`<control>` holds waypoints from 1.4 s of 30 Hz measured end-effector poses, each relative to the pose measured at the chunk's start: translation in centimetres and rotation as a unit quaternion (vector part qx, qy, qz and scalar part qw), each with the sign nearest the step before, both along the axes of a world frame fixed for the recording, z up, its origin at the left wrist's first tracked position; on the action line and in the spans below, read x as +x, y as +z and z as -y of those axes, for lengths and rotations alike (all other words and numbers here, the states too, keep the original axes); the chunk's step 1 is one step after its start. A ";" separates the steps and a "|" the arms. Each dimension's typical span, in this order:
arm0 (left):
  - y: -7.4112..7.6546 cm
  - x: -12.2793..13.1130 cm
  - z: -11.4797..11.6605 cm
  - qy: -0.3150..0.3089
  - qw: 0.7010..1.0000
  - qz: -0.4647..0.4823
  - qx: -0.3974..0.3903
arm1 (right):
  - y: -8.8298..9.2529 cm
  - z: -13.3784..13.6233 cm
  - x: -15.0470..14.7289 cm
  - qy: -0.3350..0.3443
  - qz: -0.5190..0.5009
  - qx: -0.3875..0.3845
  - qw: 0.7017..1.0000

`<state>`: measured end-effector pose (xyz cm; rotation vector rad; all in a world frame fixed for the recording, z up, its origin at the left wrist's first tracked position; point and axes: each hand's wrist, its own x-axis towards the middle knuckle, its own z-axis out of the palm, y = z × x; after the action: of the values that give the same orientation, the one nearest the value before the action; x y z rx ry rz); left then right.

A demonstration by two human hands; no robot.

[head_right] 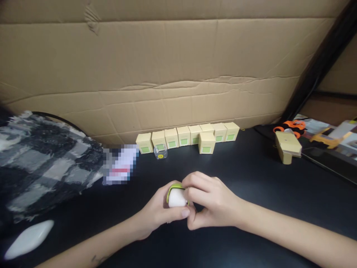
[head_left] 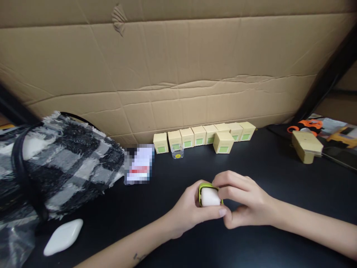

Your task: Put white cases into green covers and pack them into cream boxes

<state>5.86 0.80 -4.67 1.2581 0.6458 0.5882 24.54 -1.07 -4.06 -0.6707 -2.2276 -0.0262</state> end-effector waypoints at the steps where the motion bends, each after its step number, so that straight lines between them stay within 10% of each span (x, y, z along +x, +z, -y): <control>1: 0.0 0.0 0.0 -0.002 1.000 0.003 -0.002 | 0.0 0.0 0.0 0.001 -0.001 -0.007 1.000; 10: -0.7 0.1 -0.5 -0.016 1.000 0.005 0.012 | -0.8 -1.2 0.4 0.038 -0.077 -0.211 0.974; 15: -0.3 -0.7 -2.1 -0.012 0.988 -0.076 0.135 | -3.0 -1.0 0.0 0.057 -0.172 -0.190 0.965; 22: 0.2 -2.9 -7.2 0.232 0.836 -0.264 0.422 | -3.2 -0.8 -0.1 0.035 -0.212 -0.207 0.954; 28: -0.8 -2.9 -7.8 0.225 0.759 -0.328 0.515 | -3.0 -0.8 0.1 0.005 -0.213 -0.219 0.952; 42: -0.7 -1.1 -2.4 0.110 0.893 -0.194 0.391 | -2.7 -2.1 1.2 -0.053 -0.229 -0.165 0.958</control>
<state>4.80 3.16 -5.36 2.1129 0.9369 0.8375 25.72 1.07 -6.75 -0.8758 -1.7580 0.4155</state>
